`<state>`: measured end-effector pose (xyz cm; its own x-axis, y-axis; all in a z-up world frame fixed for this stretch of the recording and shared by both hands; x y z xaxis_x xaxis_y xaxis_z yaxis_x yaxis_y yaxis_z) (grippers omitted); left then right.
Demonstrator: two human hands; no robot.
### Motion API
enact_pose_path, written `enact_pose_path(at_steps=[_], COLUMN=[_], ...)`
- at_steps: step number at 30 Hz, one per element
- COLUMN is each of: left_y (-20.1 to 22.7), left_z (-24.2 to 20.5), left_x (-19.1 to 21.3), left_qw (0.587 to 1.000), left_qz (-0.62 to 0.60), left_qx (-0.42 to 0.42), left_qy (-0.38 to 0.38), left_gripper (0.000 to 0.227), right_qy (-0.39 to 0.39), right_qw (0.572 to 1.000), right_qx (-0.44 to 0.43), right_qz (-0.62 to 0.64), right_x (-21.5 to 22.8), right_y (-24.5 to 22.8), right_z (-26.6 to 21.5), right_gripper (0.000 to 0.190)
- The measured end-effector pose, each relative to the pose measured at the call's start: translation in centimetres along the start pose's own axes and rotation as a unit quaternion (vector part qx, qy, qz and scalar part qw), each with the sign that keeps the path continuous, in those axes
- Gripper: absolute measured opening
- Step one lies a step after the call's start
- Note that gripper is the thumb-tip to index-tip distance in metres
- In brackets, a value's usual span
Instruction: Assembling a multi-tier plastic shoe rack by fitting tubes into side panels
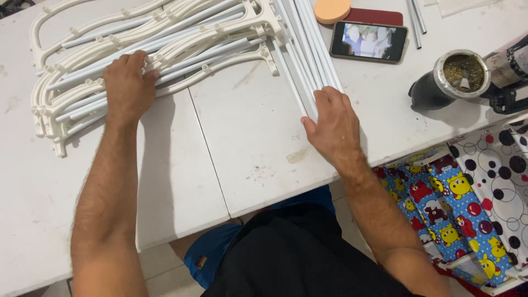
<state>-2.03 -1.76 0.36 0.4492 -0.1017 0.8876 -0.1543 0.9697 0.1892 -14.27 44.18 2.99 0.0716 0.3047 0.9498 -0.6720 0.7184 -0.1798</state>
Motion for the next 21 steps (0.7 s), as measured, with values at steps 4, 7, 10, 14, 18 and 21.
enact_pose_path(at_steps=[4,7,10,14,18,21], left_y=[0.1,0.2,-0.5,0.2,2.1,0.5], left_z=[0.1,0.1,-0.4,0.0,1.1,2.4], left_x=[0.3,-0.2,-1.3,-1.1,1.3,0.9], left_qw=[0.998,0.994,0.987,0.979,0.987,0.982], left_qz=[0.035,0.081,0.138,0.176,0.107,0.146], left_qx=[-0.057,-0.064,-0.068,-0.068,-0.09,-0.09], left_qy=[0.016,0.026,0.052,0.072,0.074,0.076], left_gripper=[0.034,0.026,0.019,0.006,0.013,0.022], right_qy=[0.132,0.122,0.094,0.073,0.064,0.047], right_qw=[0.981,0.959,0.942,0.935,0.933,0.938], right_qx=[0.139,0.23,0.283,0.302,0.311,0.309], right_qz=[0.028,0.107,0.155,0.169,0.172,0.151], right_x=[1.6,0.7,-0.9,-1.8,-1.9,-2.3], right_y=[-2.4,-4.2,-5.9,-6.8,-6.9,-6.8], right_z=[-1.8,-3.4,-5.4,-6.7,-6.7,-6.6], right_gripper=[0.042,0.026,0.022,0.023,0.025,0.027])
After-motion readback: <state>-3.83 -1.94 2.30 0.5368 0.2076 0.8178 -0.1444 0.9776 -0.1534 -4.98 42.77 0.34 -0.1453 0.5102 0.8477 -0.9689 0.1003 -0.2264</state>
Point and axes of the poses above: each hand's wrist, its own z-axis towards the middle knuckle, its own x-axis out of the back of the hand, y = z × x, the point moved 2 cm from there along z, towards the middle knuckle, and after that the axes turned 8 degrees about -z, right-handed, at the moved point
